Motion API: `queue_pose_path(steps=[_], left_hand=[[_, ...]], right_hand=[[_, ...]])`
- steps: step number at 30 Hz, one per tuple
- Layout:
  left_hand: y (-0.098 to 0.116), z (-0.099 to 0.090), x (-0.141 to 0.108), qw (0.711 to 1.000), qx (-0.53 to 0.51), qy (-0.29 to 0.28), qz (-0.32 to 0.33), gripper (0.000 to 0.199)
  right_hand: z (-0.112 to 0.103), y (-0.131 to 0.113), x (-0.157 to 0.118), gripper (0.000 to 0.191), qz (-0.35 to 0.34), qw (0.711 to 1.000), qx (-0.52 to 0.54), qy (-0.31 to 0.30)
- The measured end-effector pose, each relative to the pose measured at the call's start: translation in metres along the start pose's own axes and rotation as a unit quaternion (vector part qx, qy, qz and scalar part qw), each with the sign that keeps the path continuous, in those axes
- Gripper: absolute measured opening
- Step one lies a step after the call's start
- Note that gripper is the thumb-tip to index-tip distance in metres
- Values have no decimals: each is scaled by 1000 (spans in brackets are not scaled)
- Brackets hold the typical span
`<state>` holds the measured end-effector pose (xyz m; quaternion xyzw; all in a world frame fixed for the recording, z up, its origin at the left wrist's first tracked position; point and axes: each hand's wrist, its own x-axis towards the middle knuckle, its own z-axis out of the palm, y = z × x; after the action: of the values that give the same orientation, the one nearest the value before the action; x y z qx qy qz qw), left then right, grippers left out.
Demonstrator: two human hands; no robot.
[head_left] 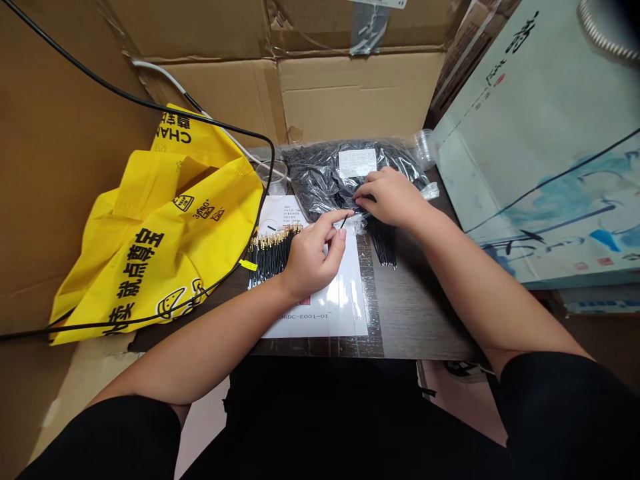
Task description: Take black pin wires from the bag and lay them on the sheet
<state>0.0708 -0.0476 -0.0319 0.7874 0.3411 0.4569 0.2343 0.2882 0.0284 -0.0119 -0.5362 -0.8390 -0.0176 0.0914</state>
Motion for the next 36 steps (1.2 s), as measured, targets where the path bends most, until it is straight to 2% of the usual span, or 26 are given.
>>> queue_pose_path(steps=[7, 12, 15, 19, 25, 36], left_hand=[[-1, -3, -2, 999, -22, -22, 6, 14], [-2, -5, -1, 999, -19, -34, 12, 14], [-1, -5, -1, 999, -15, -45, 11, 15], [0, -4, 0, 998, -8, -57, 9, 18], [1, -3, 0, 998, 20, -61, 15, 24], [-1, -1, 1, 995, 50, -68, 46, 21]], right_hand=[[0, -10, 0, 21, 14, 1000, -16, 4], [-5, -14, -3, 20, 43, 995, -90, 5], [-7, -16, -4, 22, 26, 993, -112, -6], [-4, -17, -2, 27, -10, 995, -93, -19], [2, -14, 0, 29, -2, 999, -39, 10], [3, -18, 0, 19, 11, 999, -27, 20]])
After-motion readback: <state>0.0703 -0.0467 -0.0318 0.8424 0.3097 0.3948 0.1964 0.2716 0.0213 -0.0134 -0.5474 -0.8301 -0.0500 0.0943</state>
